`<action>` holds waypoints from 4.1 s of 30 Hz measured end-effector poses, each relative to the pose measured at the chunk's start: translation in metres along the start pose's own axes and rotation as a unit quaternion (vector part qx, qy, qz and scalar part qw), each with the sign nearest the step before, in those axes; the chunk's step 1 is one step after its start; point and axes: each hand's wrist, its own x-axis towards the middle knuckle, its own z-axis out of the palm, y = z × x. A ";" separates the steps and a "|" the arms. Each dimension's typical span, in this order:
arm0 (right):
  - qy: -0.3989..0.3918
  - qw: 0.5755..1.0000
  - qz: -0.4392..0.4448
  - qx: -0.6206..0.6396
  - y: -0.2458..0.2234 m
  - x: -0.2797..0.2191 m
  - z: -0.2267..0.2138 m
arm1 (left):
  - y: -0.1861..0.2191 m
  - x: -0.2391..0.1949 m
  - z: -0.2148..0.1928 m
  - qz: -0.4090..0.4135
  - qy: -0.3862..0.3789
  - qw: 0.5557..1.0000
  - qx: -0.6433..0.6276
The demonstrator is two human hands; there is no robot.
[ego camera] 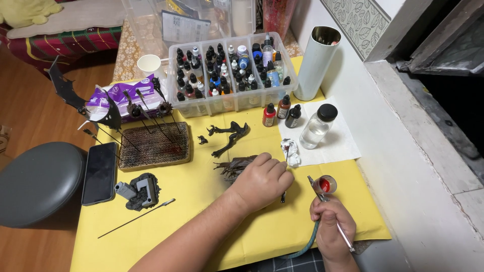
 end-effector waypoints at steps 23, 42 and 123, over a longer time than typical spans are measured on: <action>0.014 1.000 0.009 0.000 0.005 -0.004 -0.003 | 0.012 -0.006 0.019 -0.073 -0.010 0.992 -0.107; 0.076 0.997 0.030 0.017 0.051 -0.016 -0.029 | -0.016 -0.017 -0.110 -0.281 0.059 0.945 -0.159; 0.068 0.975 -0.013 -0.211 0.019 0.053 -0.036 | -0.048 0.088 0.048 -0.321 -0.565 0.753 -0.106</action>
